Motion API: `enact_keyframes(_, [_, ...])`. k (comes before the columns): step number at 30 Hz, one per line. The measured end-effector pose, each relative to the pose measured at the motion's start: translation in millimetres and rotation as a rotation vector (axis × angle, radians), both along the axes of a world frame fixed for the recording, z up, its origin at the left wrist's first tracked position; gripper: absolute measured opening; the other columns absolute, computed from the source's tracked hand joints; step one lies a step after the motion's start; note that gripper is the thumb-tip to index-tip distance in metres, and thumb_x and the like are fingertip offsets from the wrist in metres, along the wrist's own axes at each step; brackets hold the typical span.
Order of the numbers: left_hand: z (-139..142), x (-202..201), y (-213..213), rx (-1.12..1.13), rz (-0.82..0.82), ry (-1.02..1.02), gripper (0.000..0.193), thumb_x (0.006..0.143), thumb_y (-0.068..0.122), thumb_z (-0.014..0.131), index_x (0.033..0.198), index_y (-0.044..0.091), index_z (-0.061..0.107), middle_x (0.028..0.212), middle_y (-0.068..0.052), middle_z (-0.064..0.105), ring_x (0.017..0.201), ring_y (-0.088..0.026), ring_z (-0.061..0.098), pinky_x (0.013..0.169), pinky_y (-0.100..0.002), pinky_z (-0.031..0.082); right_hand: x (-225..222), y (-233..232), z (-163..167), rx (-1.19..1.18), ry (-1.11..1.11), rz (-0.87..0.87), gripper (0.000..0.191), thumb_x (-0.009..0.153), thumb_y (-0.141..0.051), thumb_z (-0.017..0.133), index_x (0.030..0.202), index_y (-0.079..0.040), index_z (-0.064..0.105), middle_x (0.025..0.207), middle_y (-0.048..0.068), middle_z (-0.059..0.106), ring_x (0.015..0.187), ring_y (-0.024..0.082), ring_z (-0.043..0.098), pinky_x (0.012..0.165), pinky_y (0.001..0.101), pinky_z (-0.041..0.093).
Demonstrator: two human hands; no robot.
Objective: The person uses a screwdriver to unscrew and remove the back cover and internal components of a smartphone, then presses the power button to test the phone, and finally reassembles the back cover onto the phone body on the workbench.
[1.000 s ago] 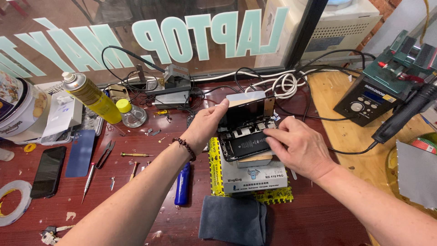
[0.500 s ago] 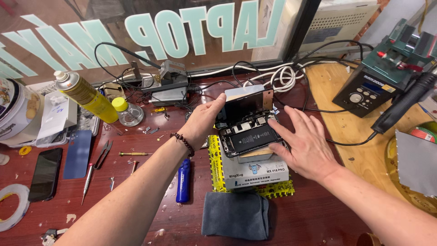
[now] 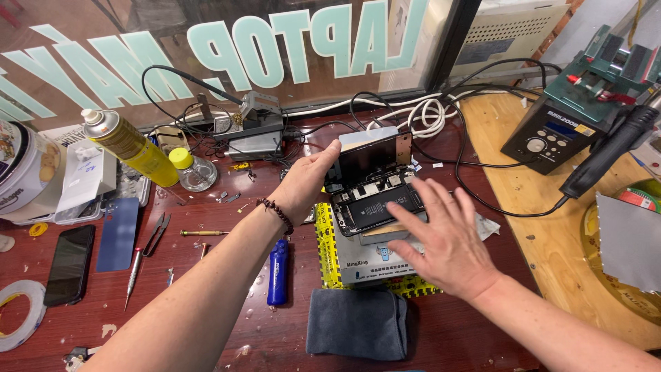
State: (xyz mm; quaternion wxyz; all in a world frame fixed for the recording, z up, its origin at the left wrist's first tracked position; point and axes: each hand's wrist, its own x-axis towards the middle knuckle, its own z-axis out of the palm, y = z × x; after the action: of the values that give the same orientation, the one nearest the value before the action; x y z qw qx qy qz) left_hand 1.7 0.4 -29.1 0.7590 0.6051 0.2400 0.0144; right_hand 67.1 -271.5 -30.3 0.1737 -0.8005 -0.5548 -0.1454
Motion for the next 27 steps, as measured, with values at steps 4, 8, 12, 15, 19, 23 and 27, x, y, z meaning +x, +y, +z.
enact_keyframes(4, [-4.0,1.8,0.1,-0.020,0.009,-0.007,0.060,0.097,0.057,0.054,0.120,0.005,0.072,0.115,-0.005,0.070,0.100,-0.015,0.066,0.080,-0.039,0.058,-19.8,16.4,-1.7,-0.011,0.043,0.065,0.060,0.095,-0.063,0.048,0.134,-0.020,0.065,0.153,0.022,0.041,0.145,0.039,0.033,0.118,0.0630,0.019])
enact_keyframes(8, [-4.2,0.9,-1.3,-0.014,0.000,-0.018,0.062,0.102,0.058,0.054,0.115,-0.002,0.062,0.113,-0.007,0.067,0.099,-0.017,0.064,0.079,-0.040,0.057,-17.3,13.5,-2.0,-0.013,0.028,0.053,0.056,0.093,-0.060,0.051,0.132,-0.022,0.066,0.154,0.023,0.042,0.144,0.039,0.035,0.118,0.0640,0.018])
enact_keyframes(12, [2.1,-0.8,-4.4,-0.018,-0.008,-0.035,0.059,0.096,0.055,0.054,0.124,0.006,0.071,0.118,-0.003,0.072,0.103,-0.014,0.068,0.084,-0.035,0.058,9.9,-6.2,4.4,0.021,0.039,-0.086,0.055,0.094,-0.059,0.053,0.131,-0.022,0.069,0.151,0.024,0.043,0.143,0.040,0.036,0.118,0.0631,0.019])
enact_keyframes(15, [6.4,-2.2,-8.2,-0.007,-0.005,-0.018,0.061,0.096,0.056,0.054,0.124,0.005,0.071,0.117,-0.005,0.072,0.101,-0.015,0.068,0.081,-0.034,0.058,12.3,-8.0,3.3,0.030,0.054,-0.103,0.058,0.093,-0.059,0.054,0.130,-0.018,0.070,0.150,0.022,0.044,0.143,0.039,0.037,0.118,0.0631,0.020])
enact_keyframes(19, [7.9,-2.2,-7.4,-0.003,-0.012,-0.027,0.061,0.096,0.056,0.054,0.123,0.005,0.072,0.114,-0.004,0.072,0.097,-0.014,0.068,0.080,-0.033,0.057,0.5,14.0,0.3,0.025,0.019,-0.067,0.056,0.093,-0.058,0.056,0.126,-0.016,0.071,0.151,0.023,0.044,0.144,0.039,0.036,0.118,0.0647,0.019])
enact_keyframes(23, [2.9,-1.9,-6.1,-0.010,-0.001,-0.004,0.060,0.095,0.057,0.053,0.122,0.006,0.071,0.114,-0.004,0.072,0.097,-0.015,0.067,0.078,-0.035,0.058,-10.7,32.2,2.8,0.024,0.050,0.028,0.055,0.090,-0.059,0.060,0.121,-0.016,0.073,0.149,0.022,0.046,0.144,0.039,0.036,0.117,0.0646,0.020])
enact_keyframes(27, [-0.3,-4.7,-5.5,0.017,-0.018,-0.051,0.062,0.100,0.057,0.055,0.120,-0.001,0.069,0.114,-0.008,0.068,0.101,-0.017,0.064,0.080,-0.038,0.058,-11.2,26.1,8.3,0.020,0.078,0.151,0.050,0.087,-0.056,0.064,0.117,-0.019,0.076,0.148,0.019,0.048,0.143,0.038,0.037,0.116,0.0646,0.022])
